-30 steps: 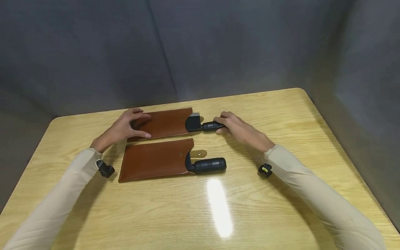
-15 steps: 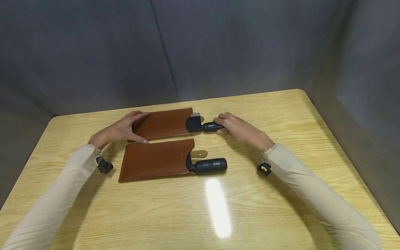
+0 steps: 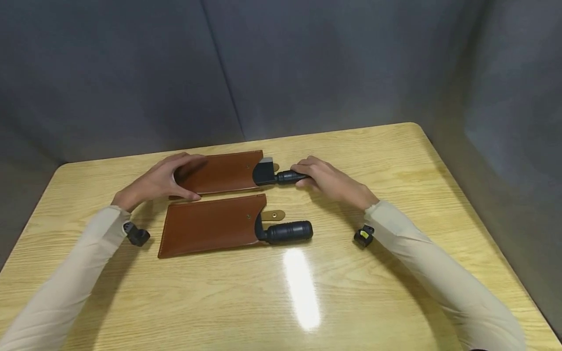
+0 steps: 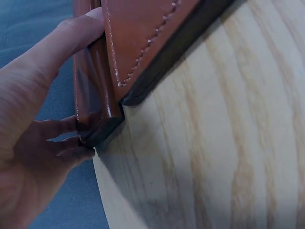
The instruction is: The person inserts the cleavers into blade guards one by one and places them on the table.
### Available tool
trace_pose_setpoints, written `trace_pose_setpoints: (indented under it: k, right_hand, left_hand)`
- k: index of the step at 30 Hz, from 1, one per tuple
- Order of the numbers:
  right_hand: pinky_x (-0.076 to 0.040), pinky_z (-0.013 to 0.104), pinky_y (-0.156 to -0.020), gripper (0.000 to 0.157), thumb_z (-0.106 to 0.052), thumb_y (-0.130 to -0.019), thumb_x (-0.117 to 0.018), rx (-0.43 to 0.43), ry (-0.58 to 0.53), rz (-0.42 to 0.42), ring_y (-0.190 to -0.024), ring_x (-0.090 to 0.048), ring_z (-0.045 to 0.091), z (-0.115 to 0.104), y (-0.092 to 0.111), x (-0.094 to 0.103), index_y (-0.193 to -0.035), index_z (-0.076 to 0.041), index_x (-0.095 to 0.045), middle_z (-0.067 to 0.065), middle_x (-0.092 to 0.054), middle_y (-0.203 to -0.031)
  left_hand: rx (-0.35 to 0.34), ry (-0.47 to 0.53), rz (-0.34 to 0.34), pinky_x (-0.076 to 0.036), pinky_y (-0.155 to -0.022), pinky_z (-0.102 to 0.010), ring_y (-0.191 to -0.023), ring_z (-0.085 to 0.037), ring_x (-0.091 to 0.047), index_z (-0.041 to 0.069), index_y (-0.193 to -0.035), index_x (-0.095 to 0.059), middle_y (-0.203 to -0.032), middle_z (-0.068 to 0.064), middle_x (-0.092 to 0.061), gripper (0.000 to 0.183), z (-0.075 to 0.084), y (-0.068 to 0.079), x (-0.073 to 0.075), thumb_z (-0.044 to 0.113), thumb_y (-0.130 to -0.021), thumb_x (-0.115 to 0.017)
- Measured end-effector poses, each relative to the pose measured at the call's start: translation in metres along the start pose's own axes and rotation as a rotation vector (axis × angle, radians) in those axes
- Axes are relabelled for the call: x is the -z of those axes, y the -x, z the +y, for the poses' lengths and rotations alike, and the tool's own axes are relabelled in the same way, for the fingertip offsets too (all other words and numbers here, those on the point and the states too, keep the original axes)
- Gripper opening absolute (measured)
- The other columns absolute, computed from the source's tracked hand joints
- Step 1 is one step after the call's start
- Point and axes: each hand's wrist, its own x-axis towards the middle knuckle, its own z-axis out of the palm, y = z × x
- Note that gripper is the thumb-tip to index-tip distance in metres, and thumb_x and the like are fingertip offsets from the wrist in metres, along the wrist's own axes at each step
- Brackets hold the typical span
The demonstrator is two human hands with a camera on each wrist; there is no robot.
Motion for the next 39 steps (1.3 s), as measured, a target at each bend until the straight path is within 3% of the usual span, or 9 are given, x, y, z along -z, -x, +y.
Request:
trace_pose_setpoints:
  k: [3, 7, 12, 16, 20, 25, 28, 32, 39]
  right_hand:
    - [-0.053, 0.053, -0.101, 0.043, -0.011, -0.100, -0.070, 0.004, -0.018, -0.003, -0.117, -0.064, 0.041, 0.000, -0.003, -0.001, -0.137, 0.010, -0.063, 0.025, -0.068, -0.126]
    - [-0.054, 0.049, -0.094, 0.041, -0.011, -0.100, -0.071, 0.008, -0.005, -0.026, -0.110, -0.062, 0.035, -0.004, -0.006, -0.001, -0.136, 0.008, -0.064, 0.021, -0.067, -0.121]
    - [-0.051, 0.041, -0.082, 0.039, -0.014, -0.103, -0.068, -0.021, 0.026, -0.079, -0.097, -0.056, 0.025, -0.011, -0.007, -0.001, -0.137, 0.005, -0.063, 0.015, -0.061, -0.116]
    - [-0.048, 0.038, -0.077, 0.037, -0.019, -0.102, -0.070, -0.016, 0.047, -0.088, -0.092, -0.052, 0.022, -0.014, -0.008, 0.002, -0.133, 0.002, -0.065, 0.011, -0.059, -0.111]
    - [-0.048, 0.039, -0.076, 0.030, -0.020, -0.102, -0.070, 0.057, 0.116, -0.045, -0.089, -0.052, 0.022, -0.013, -0.012, 0.000, -0.124, 0.001, -0.068, 0.010, -0.059, -0.104]
    - [-0.053, 0.045, -0.089, 0.034, -0.018, -0.102, -0.069, 0.086, 0.165, 0.013, -0.098, -0.061, 0.029, -0.014, -0.016, -0.003, -0.127, 0.006, -0.067, 0.015, -0.065, -0.110]
    - [-0.053, 0.047, -0.095, 0.037, -0.018, -0.102, -0.069, 0.085, 0.158, 0.028, -0.102, -0.063, 0.031, -0.014, -0.017, -0.003, -0.129, 0.007, -0.066, 0.017, -0.067, -0.113]
    - [-0.054, 0.045, -0.091, 0.036, -0.017, -0.100, -0.071, 0.072, 0.154, 0.070, -0.100, -0.062, 0.030, -0.015, -0.016, 0.001, -0.128, 0.007, -0.068, 0.015, -0.068, -0.110]
    - [-0.052, 0.041, -0.079, 0.034, -0.018, -0.101, -0.071, 0.071, 0.142, 0.067, -0.092, -0.058, 0.026, -0.018, -0.012, 0.002, -0.126, 0.004, -0.070, 0.012, -0.066, -0.105]
  left_hand:
    - [0.017, -0.022, -0.049, -0.021, -0.121, -0.069, -0.156, -0.042, -0.023, 0.019, -0.164, -0.038, -0.167, -0.013, -0.034, 0.108, 0.007, -0.006, -0.001, 0.036, -0.075, -0.097]
    - [0.007, -0.057, -0.136, -0.013, -0.122, -0.070, -0.157, -0.044, -0.021, 0.019, -0.168, -0.027, -0.170, -0.016, -0.027, 0.115, 0.031, -0.029, -0.012, 0.042, -0.077, -0.094]
    - [-0.048, -0.031, -0.182, -0.020, -0.122, -0.068, -0.157, -0.040, -0.025, 0.022, -0.169, -0.020, -0.172, -0.012, -0.025, 0.121, 0.051, -0.050, -0.025, 0.048, -0.077, -0.093]
    - [-0.048, -0.022, -0.160, -0.025, -0.123, -0.064, -0.157, -0.038, -0.027, 0.021, -0.169, -0.020, -0.172, -0.011, -0.026, 0.117, 0.054, -0.053, -0.029, 0.043, -0.079, -0.092]
    - [-0.041, -0.086, -0.155, -0.029, -0.121, -0.063, -0.154, -0.040, -0.031, 0.022, -0.169, -0.021, -0.170, -0.014, -0.029, 0.116, 0.058, -0.052, -0.030, 0.046, -0.080, -0.091]
    - [-0.049, -0.157, -0.126, -0.033, -0.116, -0.065, -0.146, -0.042, -0.040, 0.026, -0.168, -0.024, -0.164, -0.016, -0.035, 0.115, 0.060, -0.052, -0.033, 0.050, -0.078, -0.090]
    - [-0.090, -0.174, -0.068, -0.033, -0.116, -0.063, -0.145, -0.039, -0.043, 0.026, -0.167, -0.029, -0.162, -0.014, -0.040, 0.114, 0.061, -0.052, -0.034, 0.050, -0.076, -0.092]
    - [-0.158, -0.189, 0.008, -0.032, -0.116, -0.061, -0.145, -0.037, -0.045, 0.029, -0.165, -0.034, -0.159, -0.009, -0.047, 0.111, 0.064, -0.053, -0.035, 0.051, -0.074, -0.094]
    - [-0.249, -0.221, 0.026, -0.034, -0.112, -0.060, -0.137, -0.033, -0.052, 0.033, -0.163, -0.037, -0.152, -0.005, -0.053, 0.109, 0.070, -0.056, -0.035, 0.051, -0.073, -0.095]
